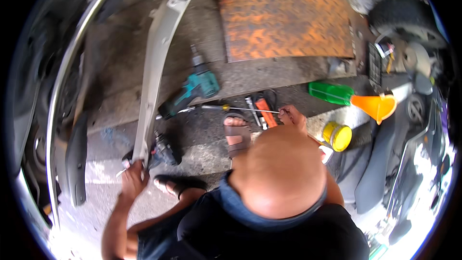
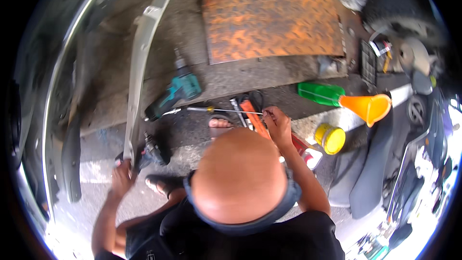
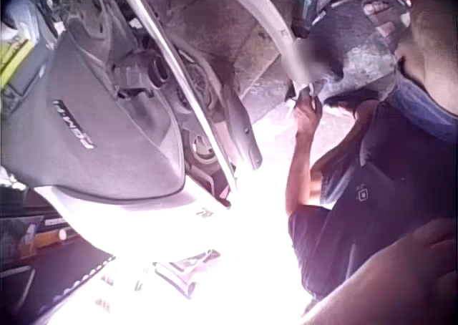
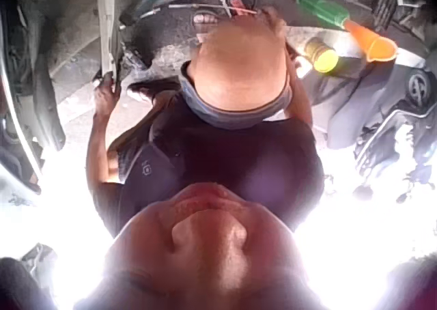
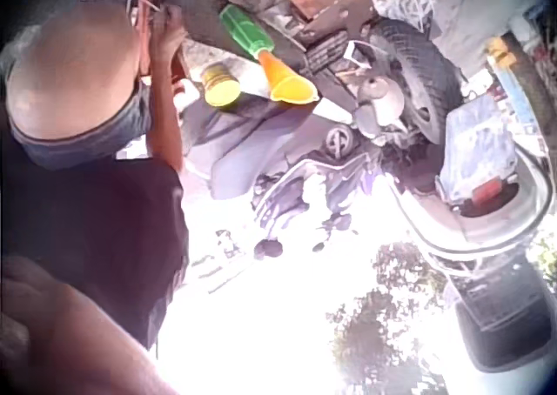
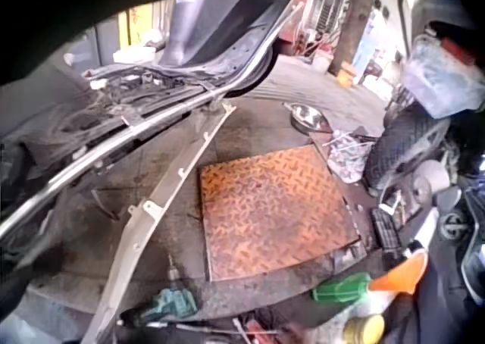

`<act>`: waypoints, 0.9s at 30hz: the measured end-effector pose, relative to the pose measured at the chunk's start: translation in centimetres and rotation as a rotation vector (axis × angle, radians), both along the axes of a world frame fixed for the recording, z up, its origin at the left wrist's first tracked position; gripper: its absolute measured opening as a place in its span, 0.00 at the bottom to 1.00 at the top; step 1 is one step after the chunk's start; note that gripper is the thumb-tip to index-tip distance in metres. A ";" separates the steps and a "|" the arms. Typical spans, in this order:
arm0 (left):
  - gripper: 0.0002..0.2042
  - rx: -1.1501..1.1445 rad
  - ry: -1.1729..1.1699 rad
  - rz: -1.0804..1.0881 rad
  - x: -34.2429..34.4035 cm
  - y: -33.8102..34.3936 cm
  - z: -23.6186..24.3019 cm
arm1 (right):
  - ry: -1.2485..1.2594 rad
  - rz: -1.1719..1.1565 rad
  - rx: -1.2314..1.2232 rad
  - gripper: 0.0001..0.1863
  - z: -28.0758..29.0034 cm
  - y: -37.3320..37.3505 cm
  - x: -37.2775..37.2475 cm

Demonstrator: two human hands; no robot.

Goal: The person removes screws from a scooter using a screwdriver and a cordless drill, detaches a side body panel by hand, and loosens bolts underneath the scooter using an impact wrench.

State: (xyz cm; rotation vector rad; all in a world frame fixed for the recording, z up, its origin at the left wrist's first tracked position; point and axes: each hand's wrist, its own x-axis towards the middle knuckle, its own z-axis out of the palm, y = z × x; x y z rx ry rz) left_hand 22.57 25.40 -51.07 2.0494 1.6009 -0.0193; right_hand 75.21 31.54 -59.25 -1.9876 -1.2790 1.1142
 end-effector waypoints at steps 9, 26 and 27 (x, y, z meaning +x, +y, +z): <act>0.25 -0.268 -0.376 -0.145 11.7 0.5 -2.8 | -0.005 -0.146 -0.047 0.10 -1.1 2.5 2.2; 0.16 -0.217 -0.245 0.374 0.9 9.6 4.1 | -0.063 0.246 -0.138 0.09 2.5 -0.8 -3.6; 0.15 -0.173 -0.267 0.442 0.5 10.2 5.5 | -0.065 0.246 -0.151 0.09 2.3 -0.9 -3.2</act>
